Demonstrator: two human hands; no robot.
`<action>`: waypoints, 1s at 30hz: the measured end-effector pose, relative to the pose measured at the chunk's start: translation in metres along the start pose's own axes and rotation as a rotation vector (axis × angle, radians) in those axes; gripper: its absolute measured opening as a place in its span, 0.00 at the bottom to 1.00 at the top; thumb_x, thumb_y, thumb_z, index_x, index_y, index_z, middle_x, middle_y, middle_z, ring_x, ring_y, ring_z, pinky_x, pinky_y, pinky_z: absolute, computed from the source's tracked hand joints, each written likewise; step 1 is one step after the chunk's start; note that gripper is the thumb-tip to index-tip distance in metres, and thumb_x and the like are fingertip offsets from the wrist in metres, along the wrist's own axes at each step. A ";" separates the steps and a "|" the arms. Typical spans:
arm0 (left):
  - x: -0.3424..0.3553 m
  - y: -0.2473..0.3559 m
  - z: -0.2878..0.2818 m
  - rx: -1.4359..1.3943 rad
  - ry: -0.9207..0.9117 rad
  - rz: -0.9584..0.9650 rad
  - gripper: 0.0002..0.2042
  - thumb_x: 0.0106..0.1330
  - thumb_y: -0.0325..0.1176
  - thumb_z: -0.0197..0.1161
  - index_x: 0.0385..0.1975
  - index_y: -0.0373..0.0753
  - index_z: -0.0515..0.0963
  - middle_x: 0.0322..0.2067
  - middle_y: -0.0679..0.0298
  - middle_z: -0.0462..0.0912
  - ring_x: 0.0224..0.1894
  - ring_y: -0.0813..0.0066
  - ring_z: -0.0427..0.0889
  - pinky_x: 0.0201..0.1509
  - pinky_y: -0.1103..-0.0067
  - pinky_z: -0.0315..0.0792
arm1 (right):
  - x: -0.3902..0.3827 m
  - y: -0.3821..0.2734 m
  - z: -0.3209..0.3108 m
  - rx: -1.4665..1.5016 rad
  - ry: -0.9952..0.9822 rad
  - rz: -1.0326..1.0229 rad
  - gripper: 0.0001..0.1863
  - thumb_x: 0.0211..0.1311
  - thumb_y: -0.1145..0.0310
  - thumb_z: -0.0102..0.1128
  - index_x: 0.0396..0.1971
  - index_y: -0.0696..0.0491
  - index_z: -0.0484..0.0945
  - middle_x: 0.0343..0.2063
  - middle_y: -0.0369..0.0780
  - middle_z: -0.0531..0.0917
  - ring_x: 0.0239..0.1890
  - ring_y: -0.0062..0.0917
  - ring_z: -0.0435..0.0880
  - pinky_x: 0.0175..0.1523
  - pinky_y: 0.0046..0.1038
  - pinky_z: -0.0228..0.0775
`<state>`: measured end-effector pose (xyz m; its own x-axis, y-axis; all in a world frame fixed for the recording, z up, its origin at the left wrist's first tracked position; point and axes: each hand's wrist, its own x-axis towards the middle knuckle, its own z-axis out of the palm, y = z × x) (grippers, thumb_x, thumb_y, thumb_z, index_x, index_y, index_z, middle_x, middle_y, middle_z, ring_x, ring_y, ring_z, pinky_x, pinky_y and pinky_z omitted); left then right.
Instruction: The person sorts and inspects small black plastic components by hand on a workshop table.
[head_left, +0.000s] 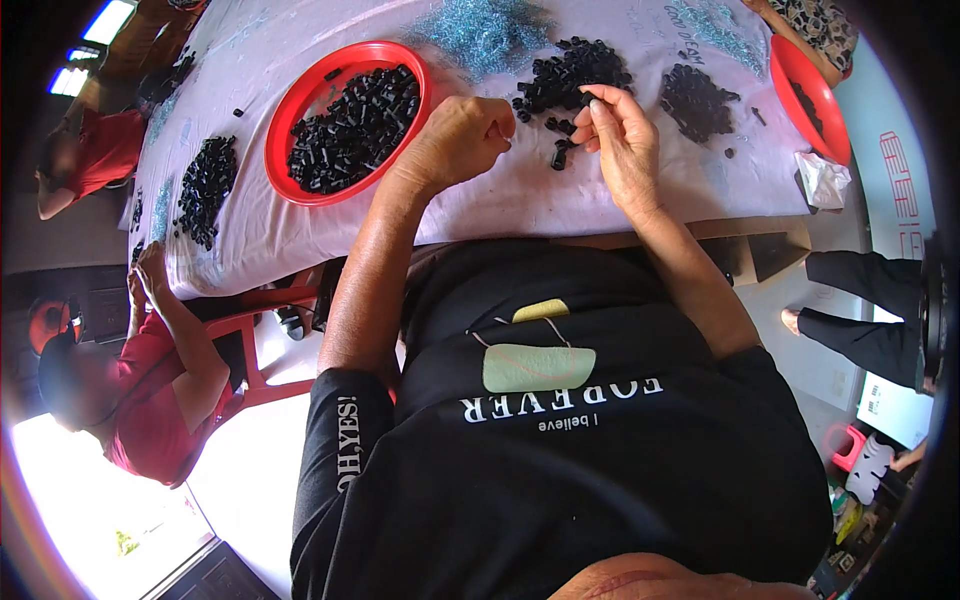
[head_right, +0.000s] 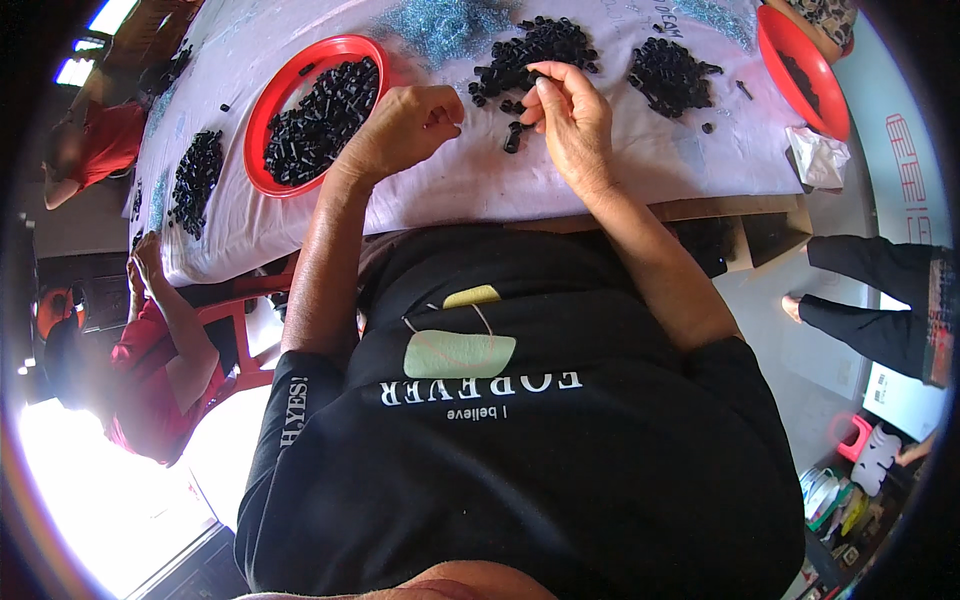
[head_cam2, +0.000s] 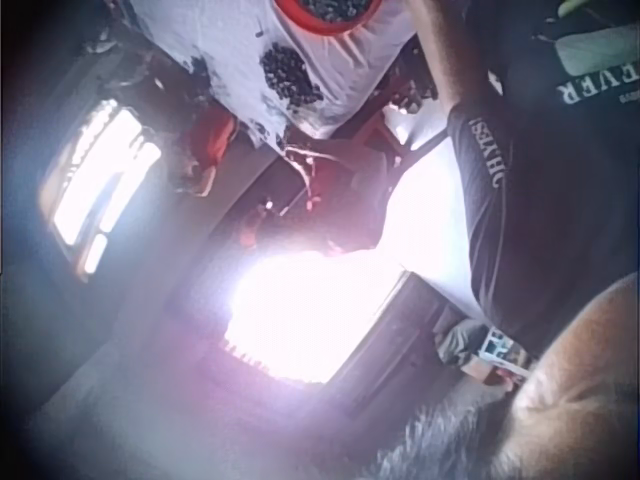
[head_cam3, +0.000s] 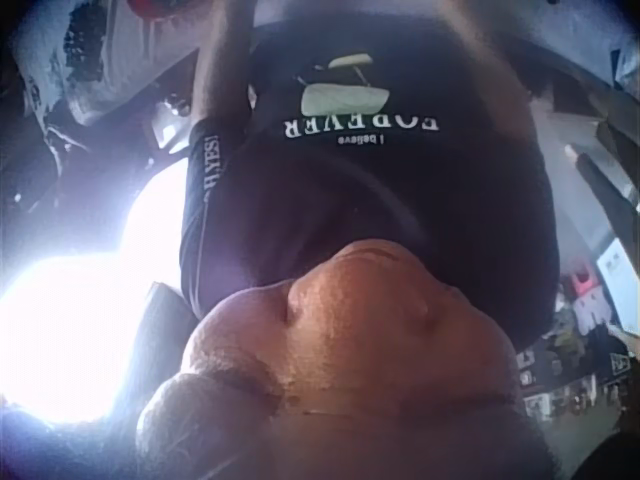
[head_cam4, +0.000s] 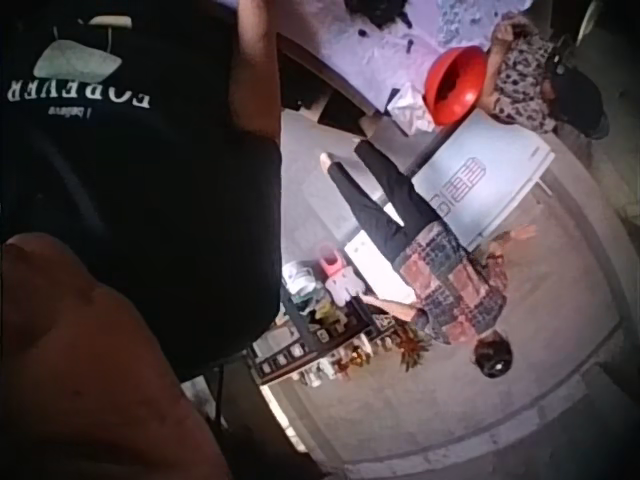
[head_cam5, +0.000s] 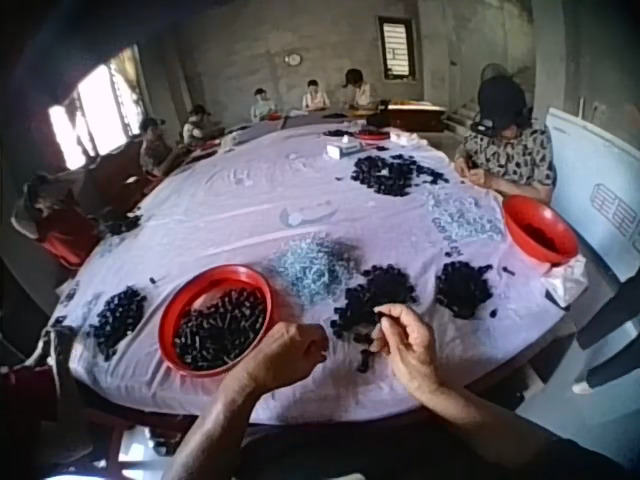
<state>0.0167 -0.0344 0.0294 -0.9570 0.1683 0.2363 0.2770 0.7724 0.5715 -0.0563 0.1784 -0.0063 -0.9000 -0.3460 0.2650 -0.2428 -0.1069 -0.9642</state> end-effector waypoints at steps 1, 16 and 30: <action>0.000 0.001 0.002 0.000 0.000 -0.001 0.05 0.54 0.24 0.65 0.30 0.34 0.79 0.24 0.57 0.83 0.28 0.66 0.85 0.35 0.75 0.77 | -0.002 -0.001 0.001 0.000 -0.001 0.000 0.10 0.71 0.73 0.50 0.47 0.54 0.78 0.28 0.34 0.82 0.26 0.15 0.81 0.31 0.17 0.72; 0.003 0.006 0.018 0.069 -0.026 -0.008 0.05 0.52 0.26 0.67 0.28 0.37 0.79 0.25 0.56 0.83 0.31 0.58 0.85 0.36 0.70 0.77 | -0.005 0.001 0.009 -0.061 -0.082 -0.060 0.08 0.72 0.72 0.49 0.44 0.52 0.78 0.29 0.37 0.85 0.32 0.20 0.86 0.33 0.20 0.77; 0.004 0.012 0.015 -0.046 -0.037 -0.022 0.04 0.55 0.29 0.61 0.28 0.39 0.80 0.26 0.56 0.84 0.31 0.54 0.84 0.37 0.67 0.77 | 0.000 -0.005 -0.001 -0.240 0.134 -0.134 0.08 0.70 0.74 0.52 0.44 0.55 0.78 0.25 0.38 0.84 0.26 0.21 0.85 0.32 0.20 0.75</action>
<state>0.0151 -0.0152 0.0256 -0.9653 0.1742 0.1947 0.2583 0.7476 0.6119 -0.0554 0.1799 -0.0011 -0.8900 -0.2155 0.4019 -0.4272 0.0857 -0.9001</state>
